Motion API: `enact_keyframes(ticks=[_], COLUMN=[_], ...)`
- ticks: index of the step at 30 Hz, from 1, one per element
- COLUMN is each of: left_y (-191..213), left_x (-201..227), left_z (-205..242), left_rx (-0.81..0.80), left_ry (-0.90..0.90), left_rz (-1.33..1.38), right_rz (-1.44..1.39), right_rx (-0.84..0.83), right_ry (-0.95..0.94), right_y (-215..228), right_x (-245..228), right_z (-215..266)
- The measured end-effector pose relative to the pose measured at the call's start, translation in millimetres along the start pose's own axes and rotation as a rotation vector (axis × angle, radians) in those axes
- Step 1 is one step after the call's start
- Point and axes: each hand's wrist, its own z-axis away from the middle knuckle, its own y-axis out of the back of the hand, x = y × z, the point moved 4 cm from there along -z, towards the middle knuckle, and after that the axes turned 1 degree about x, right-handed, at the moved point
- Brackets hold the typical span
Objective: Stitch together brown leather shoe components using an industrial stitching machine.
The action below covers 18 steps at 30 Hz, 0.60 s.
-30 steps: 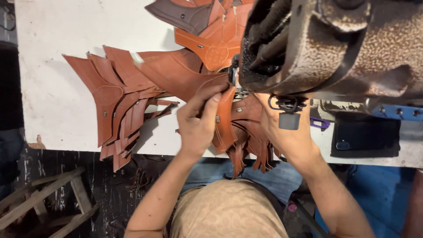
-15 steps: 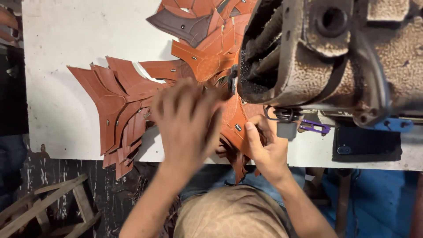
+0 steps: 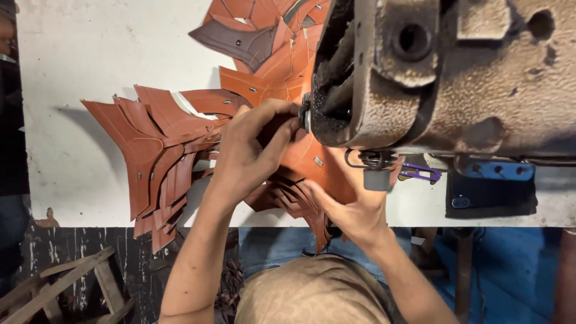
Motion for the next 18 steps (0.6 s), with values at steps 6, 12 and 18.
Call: enact_keyframes(ticks=[6,12,18], left_y=[-11,-19,-17], left_x=[-8,-5,-2], left_z=[1,4,12], left_rx=[0.092,0.274,0.359], left_ry=[0.108,0.132,0.102], left_rz=[0.211,0.268,0.221], right_rz=[0.179,-0.153,0.159], right_rx=[-0.040,-0.340,-0.535], right_ry=[0.003,-0.269,-0.435], right_y=[4,10,22], right_x=[22,48,43], right_z=[-8,-26,-46])
